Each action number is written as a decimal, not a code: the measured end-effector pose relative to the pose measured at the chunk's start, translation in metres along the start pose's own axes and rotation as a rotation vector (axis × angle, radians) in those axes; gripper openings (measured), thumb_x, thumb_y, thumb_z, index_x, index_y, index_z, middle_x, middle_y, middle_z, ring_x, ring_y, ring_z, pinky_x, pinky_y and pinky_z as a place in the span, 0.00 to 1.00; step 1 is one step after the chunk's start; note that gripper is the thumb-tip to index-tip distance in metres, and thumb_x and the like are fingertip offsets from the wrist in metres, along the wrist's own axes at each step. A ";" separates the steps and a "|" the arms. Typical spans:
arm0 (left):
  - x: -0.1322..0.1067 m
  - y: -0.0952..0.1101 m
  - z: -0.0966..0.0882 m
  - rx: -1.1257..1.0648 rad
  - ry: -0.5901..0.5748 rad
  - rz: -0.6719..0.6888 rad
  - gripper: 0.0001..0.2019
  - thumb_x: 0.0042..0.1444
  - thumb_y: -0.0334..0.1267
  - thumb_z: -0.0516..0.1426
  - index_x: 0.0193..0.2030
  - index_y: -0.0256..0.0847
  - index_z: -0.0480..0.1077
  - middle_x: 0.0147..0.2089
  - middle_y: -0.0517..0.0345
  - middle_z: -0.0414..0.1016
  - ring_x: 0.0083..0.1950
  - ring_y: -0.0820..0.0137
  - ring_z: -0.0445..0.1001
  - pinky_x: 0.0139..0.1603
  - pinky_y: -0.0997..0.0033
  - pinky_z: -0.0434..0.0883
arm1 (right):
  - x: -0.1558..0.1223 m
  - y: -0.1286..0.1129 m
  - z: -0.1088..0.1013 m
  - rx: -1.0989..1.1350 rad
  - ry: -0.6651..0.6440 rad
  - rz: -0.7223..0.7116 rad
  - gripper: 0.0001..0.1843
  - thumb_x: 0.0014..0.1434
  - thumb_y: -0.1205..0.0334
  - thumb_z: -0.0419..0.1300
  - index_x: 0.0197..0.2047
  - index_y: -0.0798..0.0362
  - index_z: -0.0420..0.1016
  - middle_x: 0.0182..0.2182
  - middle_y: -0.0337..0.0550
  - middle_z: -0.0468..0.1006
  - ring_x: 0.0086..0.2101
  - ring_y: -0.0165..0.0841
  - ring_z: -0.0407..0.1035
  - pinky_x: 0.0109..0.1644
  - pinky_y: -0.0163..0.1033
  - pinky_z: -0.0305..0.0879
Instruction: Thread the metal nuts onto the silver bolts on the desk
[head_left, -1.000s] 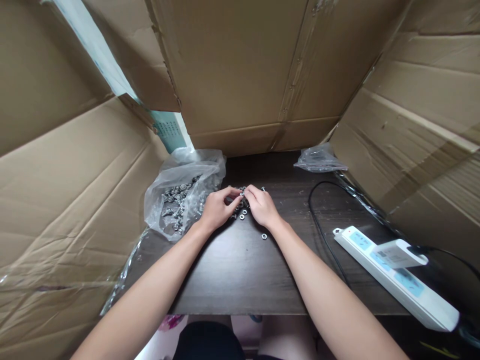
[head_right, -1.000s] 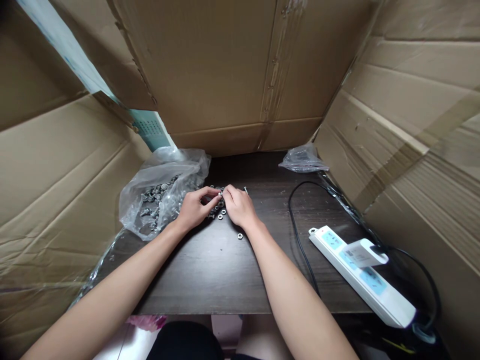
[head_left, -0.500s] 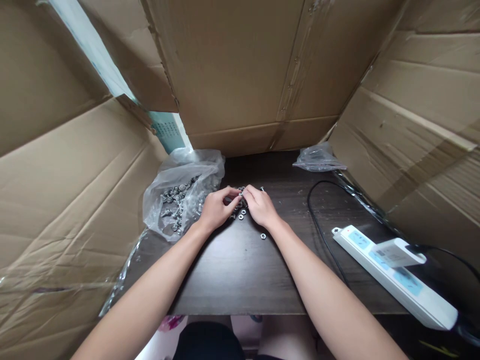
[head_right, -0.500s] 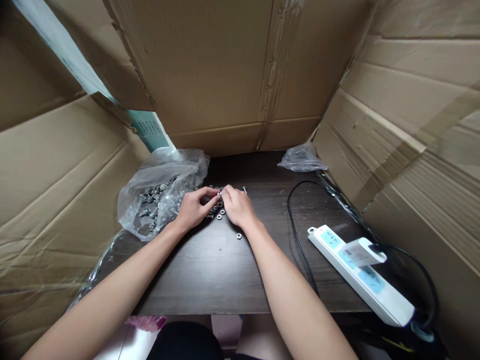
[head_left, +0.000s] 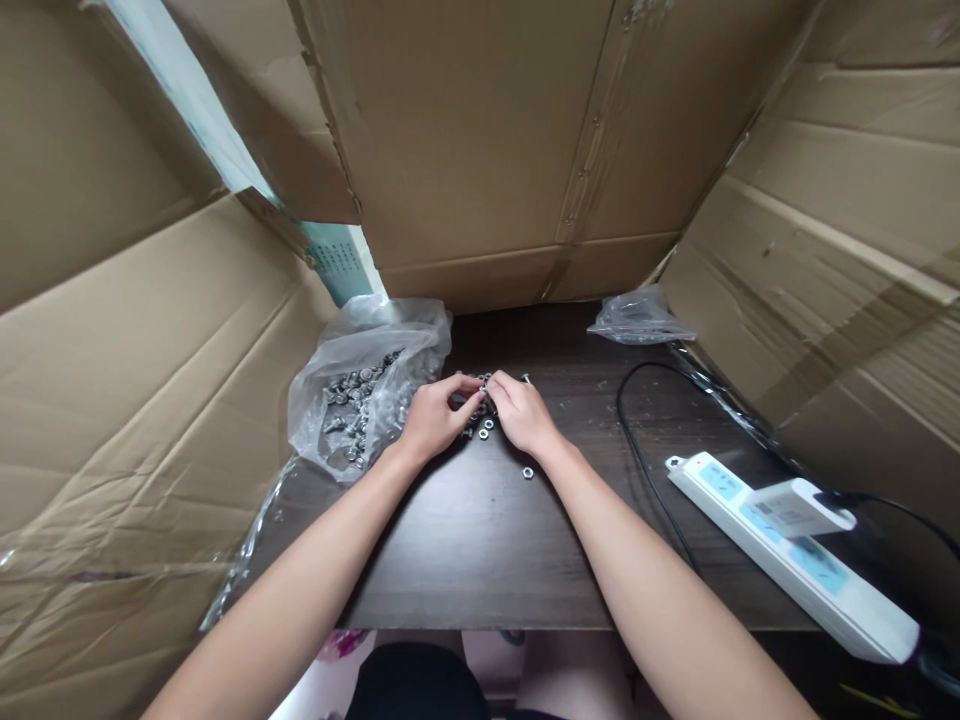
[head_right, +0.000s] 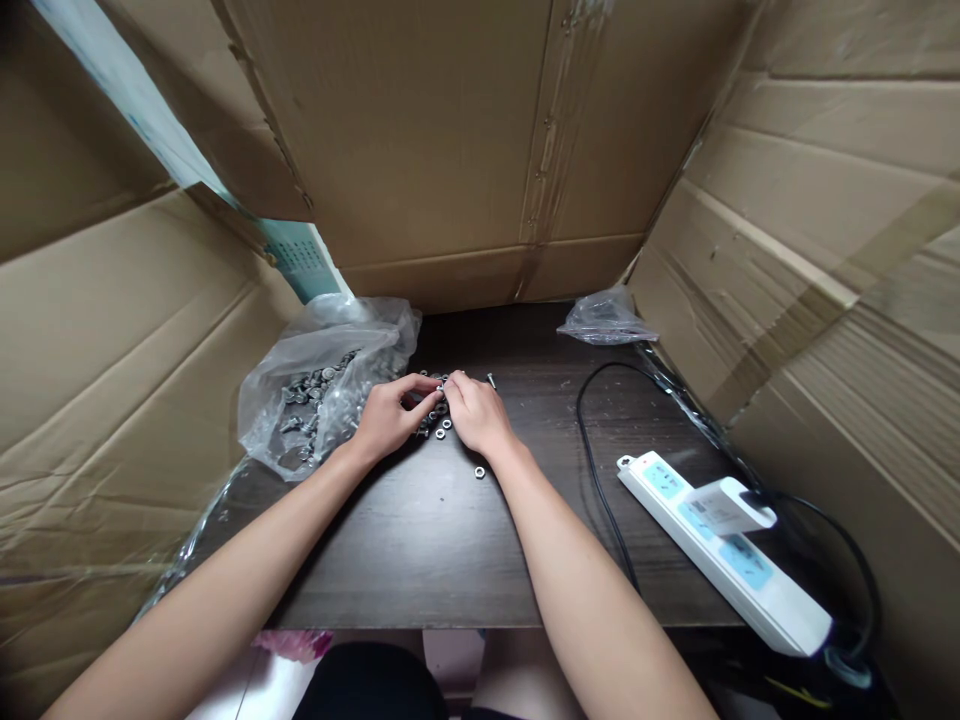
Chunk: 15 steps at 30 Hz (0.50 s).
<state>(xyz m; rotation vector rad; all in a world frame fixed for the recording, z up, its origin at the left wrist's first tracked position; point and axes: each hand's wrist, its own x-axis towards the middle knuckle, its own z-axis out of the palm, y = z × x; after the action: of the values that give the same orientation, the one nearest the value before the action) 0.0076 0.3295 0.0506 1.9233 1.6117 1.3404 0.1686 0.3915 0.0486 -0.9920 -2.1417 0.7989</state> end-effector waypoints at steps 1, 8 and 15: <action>0.000 0.000 0.000 -0.001 0.001 -0.001 0.08 0.62 0.38 0.60 0.45 0.42 0.79 0.42 0.58 0.84 0.41 0.67 0.83 0.43 0.69 0.78 | 0.000 0.000 0.000 -0.004 0.000 0.002 0.16 0.69 0.54 0.45 0.31 0.49 0.63 0.29 0.41 0.73 0.32 0.36 0.67 0.36 0.38 0.53; 0.000 -0.001 0.000 0.003 0.018 0.005 0.08 0.62 0.38 0.60 0.45 0.42 0.79 0.42 0.57 0.84 0.41 0.67 0.83 0.42 0.70 0.77 | -0.002 -0.002 -0.002 0.021 0.007 0.022 0.12 0.68 0.56 0.48 0.37 0.49 0.68 0.34 0.42 0.77 0.37 0.38 0.70 0.41 0.38 0.57; 0.000 -0.001 0.000 -0.004 -0.004 0.021 0.08 0.62 0.37 0.60 0.46 0.42 0.79 0.42 0.58 0.84 0.41 0.68 0.83 0.43 0.71 0.77 | 0.001 0.000 -0.001 0.016 -0.005 0.021 0.13 0.67 0.56 0.46 0.35 0.49 0.66 0.31 0.42 0.74 0.35 0.38 0.69 0.40 0.38 0.56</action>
<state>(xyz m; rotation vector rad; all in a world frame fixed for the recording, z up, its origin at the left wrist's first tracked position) 0.0069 0.3303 0.0499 1.9447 1.5907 1.3457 0.1691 0.3925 0.0494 -1.0061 -2.1291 0.8286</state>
